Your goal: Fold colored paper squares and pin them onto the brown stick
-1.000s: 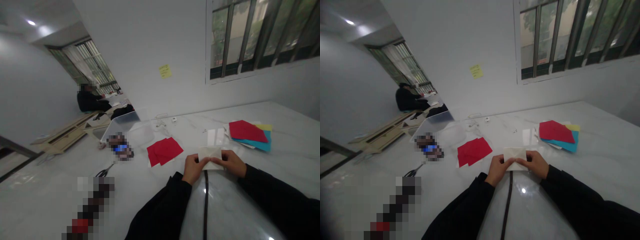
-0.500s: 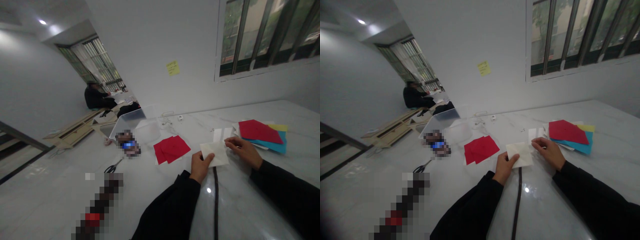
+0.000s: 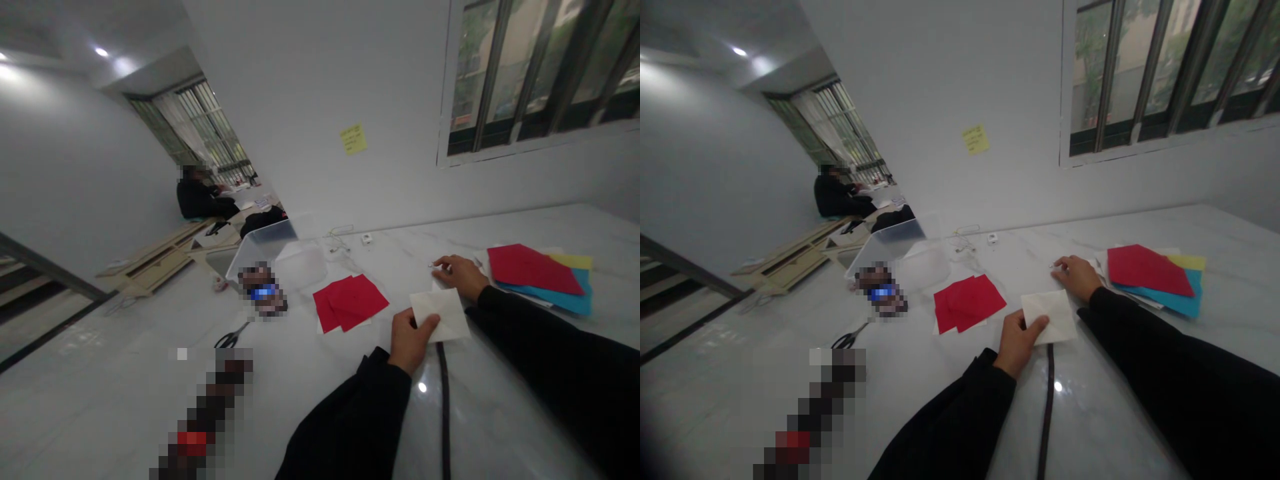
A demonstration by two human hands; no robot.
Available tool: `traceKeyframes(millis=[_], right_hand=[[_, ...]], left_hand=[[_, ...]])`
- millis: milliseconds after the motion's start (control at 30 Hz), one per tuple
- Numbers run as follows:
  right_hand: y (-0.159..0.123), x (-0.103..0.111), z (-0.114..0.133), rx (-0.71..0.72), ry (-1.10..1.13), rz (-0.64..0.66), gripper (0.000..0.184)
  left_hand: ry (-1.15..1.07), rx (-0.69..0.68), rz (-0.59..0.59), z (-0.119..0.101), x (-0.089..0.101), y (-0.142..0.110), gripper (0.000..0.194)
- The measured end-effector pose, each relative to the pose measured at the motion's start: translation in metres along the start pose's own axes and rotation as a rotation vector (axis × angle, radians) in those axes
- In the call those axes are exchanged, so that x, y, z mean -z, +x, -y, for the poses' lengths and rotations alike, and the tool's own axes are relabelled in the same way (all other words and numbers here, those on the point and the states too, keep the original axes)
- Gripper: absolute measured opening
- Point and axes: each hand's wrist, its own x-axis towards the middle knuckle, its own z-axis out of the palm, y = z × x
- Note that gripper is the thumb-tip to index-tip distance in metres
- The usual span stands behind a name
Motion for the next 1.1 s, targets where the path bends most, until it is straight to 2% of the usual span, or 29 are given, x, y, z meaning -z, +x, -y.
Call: traceKeyframes(millis=[267, 433, 600, 833, 1100], right_hand=[[0.001, -0.002, -0.012, -0.001, 0.013, -0.023, 0.021], [0.001, -0.003, -0.006, -0.036, 0.001, -0.122, 0.035], [0.003, -0.003, -0.001, -0.024, -0.022, -0.067, 0.028], [0.004, -0.002, 0.005, -0.027, -0.014, -0.081, 0.033], [0.008, -0.003, 0.003, 0.006, 0.034, -0.054, 0.022]], left_hand=[[0.016, -0.016, 0.006, -0.002, 0.0, -0.001, 0.032], [0.014, -0.015, 0.007, 0.0, 0.0, 0.0, 0.032], [-0.007, -0.019, 0.003, 0.001, 0.0, 0.001, 0.033], [0.0, -0.023, 0.007, -0.002, 0.0, 0.0, 0.036], [-0.009, -0.018, 0.016, 0.0, 0.001, 0.002, 0.043]])
